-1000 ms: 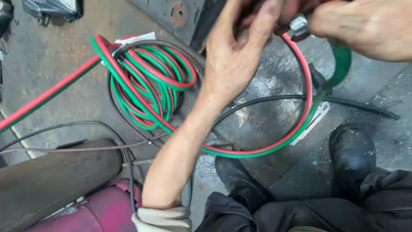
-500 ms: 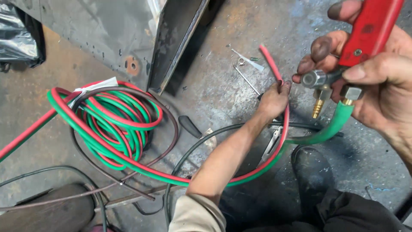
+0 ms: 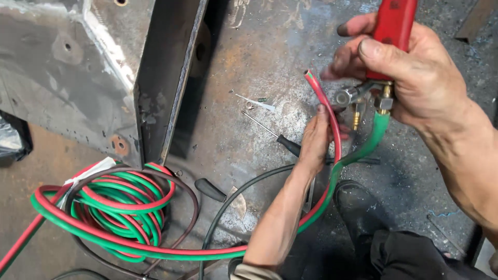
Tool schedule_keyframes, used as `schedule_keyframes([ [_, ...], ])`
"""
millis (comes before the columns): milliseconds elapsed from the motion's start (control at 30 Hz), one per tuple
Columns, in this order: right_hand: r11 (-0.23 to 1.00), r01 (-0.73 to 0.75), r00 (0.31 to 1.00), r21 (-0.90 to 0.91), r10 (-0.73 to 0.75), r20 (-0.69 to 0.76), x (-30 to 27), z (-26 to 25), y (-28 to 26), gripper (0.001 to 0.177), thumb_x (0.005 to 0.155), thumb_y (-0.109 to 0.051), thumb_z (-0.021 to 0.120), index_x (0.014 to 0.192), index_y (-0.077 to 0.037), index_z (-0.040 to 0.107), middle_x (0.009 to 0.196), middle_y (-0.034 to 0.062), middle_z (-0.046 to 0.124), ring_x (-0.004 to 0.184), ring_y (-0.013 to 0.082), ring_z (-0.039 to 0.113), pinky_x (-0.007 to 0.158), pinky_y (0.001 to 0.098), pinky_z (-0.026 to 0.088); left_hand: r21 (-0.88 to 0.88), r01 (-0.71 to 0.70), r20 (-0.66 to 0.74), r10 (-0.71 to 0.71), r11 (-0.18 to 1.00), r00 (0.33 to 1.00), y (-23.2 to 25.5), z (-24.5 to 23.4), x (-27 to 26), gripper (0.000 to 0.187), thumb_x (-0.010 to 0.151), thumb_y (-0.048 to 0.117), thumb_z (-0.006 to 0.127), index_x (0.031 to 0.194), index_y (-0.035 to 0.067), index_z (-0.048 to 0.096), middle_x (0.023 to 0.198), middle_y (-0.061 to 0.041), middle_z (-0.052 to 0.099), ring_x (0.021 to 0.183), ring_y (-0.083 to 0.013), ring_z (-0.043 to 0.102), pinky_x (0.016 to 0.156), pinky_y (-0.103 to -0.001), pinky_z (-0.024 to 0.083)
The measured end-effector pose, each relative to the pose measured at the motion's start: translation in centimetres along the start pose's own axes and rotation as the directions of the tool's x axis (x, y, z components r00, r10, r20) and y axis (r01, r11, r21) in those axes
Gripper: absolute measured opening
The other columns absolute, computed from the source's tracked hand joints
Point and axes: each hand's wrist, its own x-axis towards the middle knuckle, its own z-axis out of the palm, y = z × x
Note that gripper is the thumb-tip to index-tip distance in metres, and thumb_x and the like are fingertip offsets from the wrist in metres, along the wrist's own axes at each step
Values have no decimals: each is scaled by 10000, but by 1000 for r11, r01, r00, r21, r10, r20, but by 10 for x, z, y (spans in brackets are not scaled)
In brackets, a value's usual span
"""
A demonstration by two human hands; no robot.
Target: The person connects a green gas hose to the fitting of a red oxy-fuel torch handle and tightens the connection by hand. They then attach the torch assembly to a long lance rod and continue securing the hose fittings.
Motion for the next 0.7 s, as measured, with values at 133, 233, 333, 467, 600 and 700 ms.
schedule_keyframes([
  [133, 996, 54, 996, -69, -49, 73, 10, -17, 8, 396, 1093, -187, 663, 1403, 15, 521, 1161, 138, 697, 1140, 283, 728, 1096, 482, 590, -289, -258, 97, 297, 922, 950, 64, 19, -67, 621, 1108, 520, 416, 1432, 0, 516, 980, -84, 679, 884, -191, 698, 839, -344, 581],
  [233, 999, 29, 998, -42, -27, 63, 12, -11, 8, 406, 1059, -213, 661, 1373, 7, 528, 1117, 143, 706, 1049, 285, 746, 992, 464, 615, -165, -348, 128, 370, 923, 920, 66, 18, -90, 578, 1140, 485, 398, 1397, -16, 531, 973, -87, 687, 908, -181, 695, 859, -329, 581],
  [333, 999, 10, 998, -37, -8, 55, 10, -8, 13, 414, 1039, -212, 680, 1346, 18, 526, 1091, 150, 702, 961, 278, 745, 894, 438, 622, -172, -243, 150, 269, 955, 951, 52, 22, -100, 497, 1142, 435, 439, 1341, -4, 562, 871, -83, 660, 746, -186, 665, 706, -340, 563],
  [467, 994, -3, 999, -107, 9, 52, 5, -9, 17, 416, 1018, -213, 675, 1338, 17, 542, 1075, 150, 703, 914, 264, 751, 852, 389, 616, -220, -211, 112, 240, 952, 964, 45, 24, -107, 494, 1189, 432, 462, 1144, -45, 583, 845, -92, 667, 725, -195, 672, 701, -370, 598],
  [600, 991, -6, 998, -135, 14, 57, 2, -2, 20, 394, 1000, -173, 670, 1322, 7, 533, 1059, 157, 700, 865, 250, 749, 801, 370, 620, -165, -138, 154, 163, 977, 974, 57, 32, -117, 450, 1138, 411, 479, 1217, -13, 606, 941, -94, 696, 817, -208, 707, 761, -345, 570],
  [700, 991, 10, 996, -134, 1, 84, 0, 2, 24, 385, 1008, -155, 666, 1322, 15, 524, 1052, 158, 692, 853, 252, 748, 793, 372, 628, -203, -137, 134, 166, 970, 977, 65, 36, -121, 407, 1125, 390, 487, 1300, 32, 568, 970, -106, 683, 825, -218, 709, 780, -360, 580],
])
